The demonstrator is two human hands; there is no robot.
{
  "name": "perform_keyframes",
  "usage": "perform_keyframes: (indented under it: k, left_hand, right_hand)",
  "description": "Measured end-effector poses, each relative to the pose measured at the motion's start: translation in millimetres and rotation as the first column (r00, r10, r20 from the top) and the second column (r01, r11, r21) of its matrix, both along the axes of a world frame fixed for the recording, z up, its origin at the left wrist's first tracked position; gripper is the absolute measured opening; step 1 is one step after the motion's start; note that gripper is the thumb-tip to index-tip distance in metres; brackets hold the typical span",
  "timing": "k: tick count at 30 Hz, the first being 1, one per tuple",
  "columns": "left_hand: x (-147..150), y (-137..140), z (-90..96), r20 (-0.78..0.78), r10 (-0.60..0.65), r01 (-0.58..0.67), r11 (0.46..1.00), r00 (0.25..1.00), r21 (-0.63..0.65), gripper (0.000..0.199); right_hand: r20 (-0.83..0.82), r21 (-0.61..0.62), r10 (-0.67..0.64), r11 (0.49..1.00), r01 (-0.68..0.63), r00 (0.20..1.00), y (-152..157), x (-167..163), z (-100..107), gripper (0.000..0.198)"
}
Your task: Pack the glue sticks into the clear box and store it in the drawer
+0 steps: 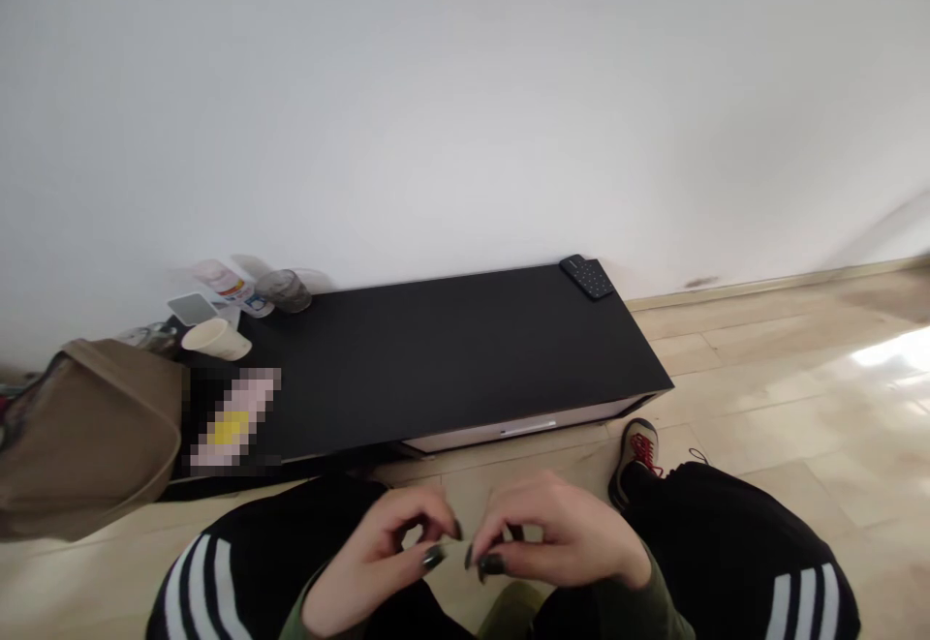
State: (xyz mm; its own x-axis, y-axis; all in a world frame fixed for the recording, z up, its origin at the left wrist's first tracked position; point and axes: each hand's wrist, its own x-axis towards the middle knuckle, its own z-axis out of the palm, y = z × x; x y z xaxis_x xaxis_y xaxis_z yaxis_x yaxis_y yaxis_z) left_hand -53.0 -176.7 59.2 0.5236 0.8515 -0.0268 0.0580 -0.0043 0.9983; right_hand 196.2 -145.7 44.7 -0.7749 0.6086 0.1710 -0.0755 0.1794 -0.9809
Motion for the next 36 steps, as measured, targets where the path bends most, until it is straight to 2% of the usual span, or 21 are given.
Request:
perform_keyframes:
  k: [1,2,3,4,5,6,8,10,12,14,16,17,18,19,20,22,24,26,28,31,36]
  left_hand:
    - [1,0,9.5,0.3,0.087,-0.098,0.995,0.95,0.024,0.022]
    - [4,3,14.1,0.55,0.137,-0.171,0.985,0.824,0.01,0.039]
    - [9,8,13.8,0.719,0.169,-0.21,0.977,0.674,-0.033,0.058]
    - [14,15,9.3,0.811,0.211,-0.221,0.97,0.546,-0.103,0.072]
    - [19,23,1.4,0.847,0.249,-0.201,0.964,0.469,-0.172,0.082]
    - [24,32,-8.8,0.839,0.329,-0.186,0.944,0.434,-0.274,0.082]
    - [29,46,-31.7,0.769,0.471,-0.18,0.881,0.433,-0.438,0.072]
    - [27,51,-51.6,0.733,0.518,-0.177,0.851,0.441,-0.495,0.071]
    - [21,50,-64.6,0.716,0.49,-0.136,0.859,0.497,-0.494,0.076]
    - [17,48,-71.6,0.677,0.47,-0.163,0.869,0.566,-0.467,0.082]
    - [15,48,-76.9,0.543,0.49,-0.304,0.865,0.682,-0.399,0.084]
    - [16,49,-80.6,0.419,0.508,-0.402,0.858,0.753,-0.319,0.082]
    - [18,51,-85.6,0.258,0.523,-0.487,0.852,0.813,-0.193,0.076]
    - [19,53,-92.1,0.075,0.538,-0.538,0.843,0.84,-0.027,0.069]
    - [21,55,-100.2,-0.109,0.548,-0.531,0.833,0.829,0.155,0.061]
    - [25,56,-120.0,-0.389,0.574,-0.403,0.803,0.72,0.44,0.051]
    - [28,54,-141.0,-0.544,0.584,-0.267,0.79,0.603,0.552,0.055]
    - [29,51,-158.3,-0.626,0.573,-0.152,0.789,0.529,0.595,0.061]
    - [28,49,-168.4,-0.661,0.572,-0.081,0.783,0.486,0.617,0.066]
    - [25,49,-170.7,-0.68,0.553,-0.037,0.788,0.481,0.615,0.071]
    - [26,49,-164.9,-0.689,0.534,-0.042,0.803,0.49,0.594,0.078]
  right_hand:
    - [-0.216,-0.022,-0.032,0.999,0.028,0.976,-1,-2,9,0.024]
    - [-0.418,-0.074,-0.089,0.995,0.063,0.904,-1,-6,15,0.03]
    - [-0.575,-0.167,-0.179,0.981,0.099,0.798,1,-12,18,0.04]
    - [-0.661,-0.293,-0.291,0.949,0.119,0.692,5,-19,18,0.055]
    - [-0.679,-0.431,-0.411,0.894,0.122,0.609,10,-27,15,0.069]
    - [-0.641,-0.566,-0.523,0.816,0.113,0.562,15,-34,9,0.08]
    - [-0.519,-0.748,-0.642,0.661,0.065,0.564,26,-44,-7,0.09]
    - [-0.465,-0.823,-0.683,0.568,0.009,0.563,32,-46,-24,0.09]
    - [-0.462,-0.843,-0.699,0.537,-0.027,0.546,32,-43,-37,0.089]
    - [-0.475,-0.84,-0.699,0.541,-0.038,0.535,28,-37,-48,0.088]
    - [-0.471,-0.839,-0.696,0.543,-0.033,0.542,25,-31,-61,0.083]
    - [-0.45,-0.849,-0.699,0.528,-0.024,0.556,25,-29,-70,0.077]
    - [-0.409,-0.867,-0.704,0.497,-0.007,0.581,25,-27,-82,0.067]
    - [-0.345,-0.893,-0.714,0.449,0.021,0.61,25,-25,-97,0.054]
    - [-0.251,-0.924,-0.718,0.378,0.06,0.649,26,-24,-113,0.039]
    - [0.014,-0.956,-0.696,0.2,0.213,0.718,28,-22,-150,0.019]
    - [0.327,-0.897,-0.634,0.025,0.441,0.701,31,-20,-183,0.018]
    - [0.501,-0.813,-0.578,-0.058,0.579,0.645,36,-16,-208,0.016]
    - [0.561,-0.769,-0.565,-0.085,0.634,0.605,42,-10,-225,0.009]
    - [0.577,-0.745,-0.582,-0.089,0.661,0.573,53,-2,-237,0.01]
    - [0.52,-0.759,-0.636,-0.04,0.649,0.57,64,6,-243,0.017]
